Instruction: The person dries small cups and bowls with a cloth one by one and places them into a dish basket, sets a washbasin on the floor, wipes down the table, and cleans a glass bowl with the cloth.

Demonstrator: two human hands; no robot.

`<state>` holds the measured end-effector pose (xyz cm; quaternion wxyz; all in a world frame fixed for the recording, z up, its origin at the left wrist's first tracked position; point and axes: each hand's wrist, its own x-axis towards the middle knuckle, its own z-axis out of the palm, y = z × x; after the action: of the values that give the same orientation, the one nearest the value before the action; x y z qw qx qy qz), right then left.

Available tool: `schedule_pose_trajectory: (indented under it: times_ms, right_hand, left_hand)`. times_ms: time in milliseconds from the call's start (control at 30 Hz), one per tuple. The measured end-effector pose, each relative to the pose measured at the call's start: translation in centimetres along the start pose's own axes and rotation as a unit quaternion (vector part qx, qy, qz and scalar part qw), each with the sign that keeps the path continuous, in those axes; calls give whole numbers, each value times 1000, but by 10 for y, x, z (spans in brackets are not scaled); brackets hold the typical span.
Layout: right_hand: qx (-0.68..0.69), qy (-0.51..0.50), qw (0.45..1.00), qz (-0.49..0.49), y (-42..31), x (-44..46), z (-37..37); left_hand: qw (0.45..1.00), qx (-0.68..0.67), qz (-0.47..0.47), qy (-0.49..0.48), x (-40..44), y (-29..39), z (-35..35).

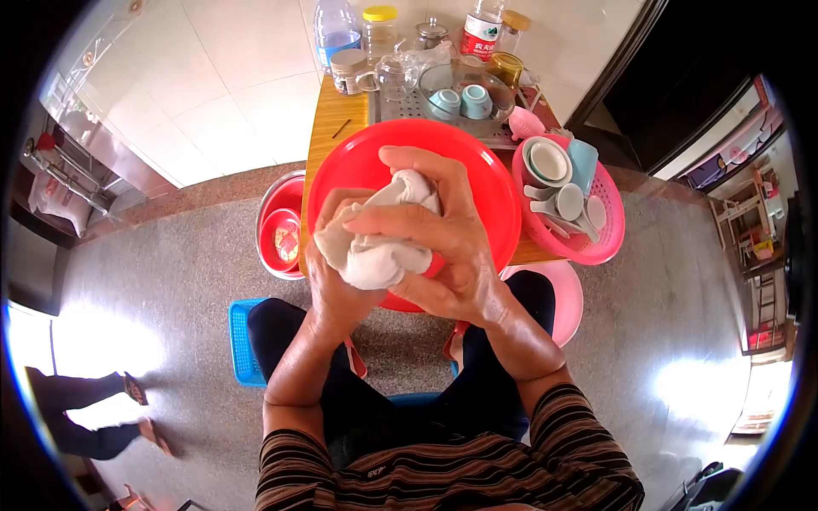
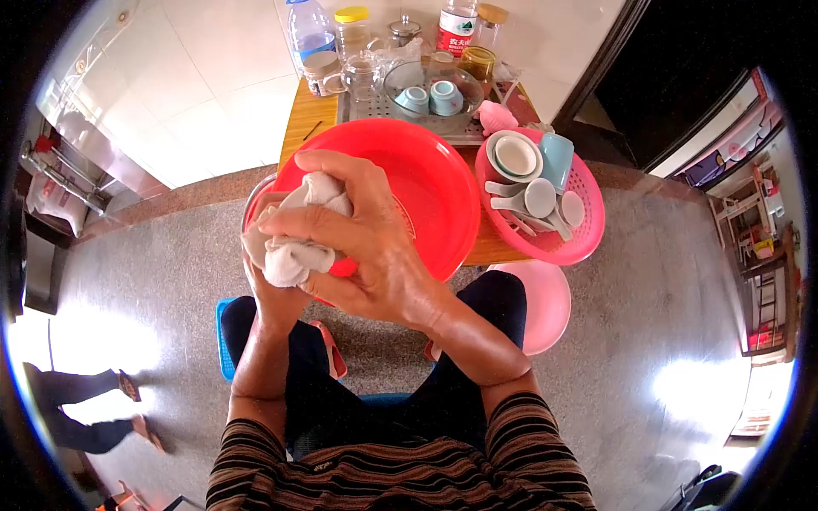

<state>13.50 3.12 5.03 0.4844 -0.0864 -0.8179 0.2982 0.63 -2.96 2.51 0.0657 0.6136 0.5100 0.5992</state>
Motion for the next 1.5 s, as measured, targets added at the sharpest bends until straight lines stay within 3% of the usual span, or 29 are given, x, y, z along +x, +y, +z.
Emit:
schedule_pose_trajectory:
  times_ms: [67, 133, 167, 200, 233, 267, 333, 367, 400, 433, 500, 600, 633, 733, 800, 900, 967, 1000, 1067, 1133, 1267, 1333, 1433, 1467, 1500]
  right_hand:
    - [-2, 1, 1000, -2, 4, -1, -3]
    - [67, -69, 994, 49, 7, -1, -11]
    - [67, -68, 994, 50, 1, -3, -12]
    - [227, -23, 949, 217, -11, -3, -13]
    - [304, -8, 906, 295, -10, -2, -11]
    - [375, 22, 850, 371, -9, -2, -10]
    - [272, 31, 959, 72, 14, 2, 6]
    - [179, 44, 982, 40, 9, 2, 13]
    - [182, 42, 982, 39, 6, 0, 19]
    - [34, 29, 999, -2, 4, -2, 25]
    - [-96, 32, 994, -44, 3, -4, 32]
    - [-77, 50, 992, -89, 12, -2, 23]
    - [-72, 69, 992, -77, 10, -2, 22]
    - [-18, 73, 996, -42, 3, 1, 9]
    - [14, 100, 995, -6, 0, 0, 6]
    - [351, 146, 908, 177, 1, 1, 4]
    - [316, 109, 936, 111, 12, 1, 7]
    - [277, 70, 957, 50, 14, 3, 9]
    - [221, 30, 973, 59, 8, 6, 3]
    - [34, -9, 999, 30, 10, 3, -2]
    - [77, 28, 995, 63, 14, 2, -1]
    - [63, 52, 996, 19, 16, 2, 0]
    - [264, 89, 923, 265, -4, 2, -12]
    - [264, 89, 922, 267, 0, 1, -10]
    - [280, 105, 924, 237, 7, 0, -5]
  left_hand:
    - [1000, -12, -15, -4, -7, 1, 2]
    - [1000, -29, -2, -11, -7, 3, 1]
    - [993, -89, -57, -52, -10, 2, -3]
    - [971, -207, -102, -69, -12, 5, -2]
    - [933, -318, -150, -75, -14, 7, -2]
    - [933, -318, -150, -73, -14, 2, -2]
    - [785, -586, -198, -48, -11, -9, -4]
    - [763, -601, -236, 43, -12, -3, 2]
    - [755, -609, -235, 60, -14, -12, 1]
    - [743, -611, -265, 73, -20, -15, 0]
    - [710, -639, -290, 60, -25, -18, -1]
    - [723, -628, -289, 17, -22, -14, 3]
    - [695, -645, -315, 18, -23, -13, 4]
    - [707, -641, -298, 2, -20, -7, 5]
    - [704, -642, -294, -77, -14, -10, 4]
    - [745, -603, -266, -100, -9, -6, 3]
    - [819, -523, -235, 6, -8, -9, 5]
    - [821, -522, -232, 5, -6, -9, 4]
    - [917, -362, -165, 22, -4, -9, 1]
    - [986, -143, -79, -23, -2, -8, 3]
    - [963, -218, -147, -61, -11, -11, 7]
    - [944, -273, -172, -72, -9, -10, 6]
    - [897, -379, -196, -116, -10, -6, 8]
    - [896, -379, -198, -116, -11, -7, 9]
    - [850, -460, -230, -111, -12, -11, 10]
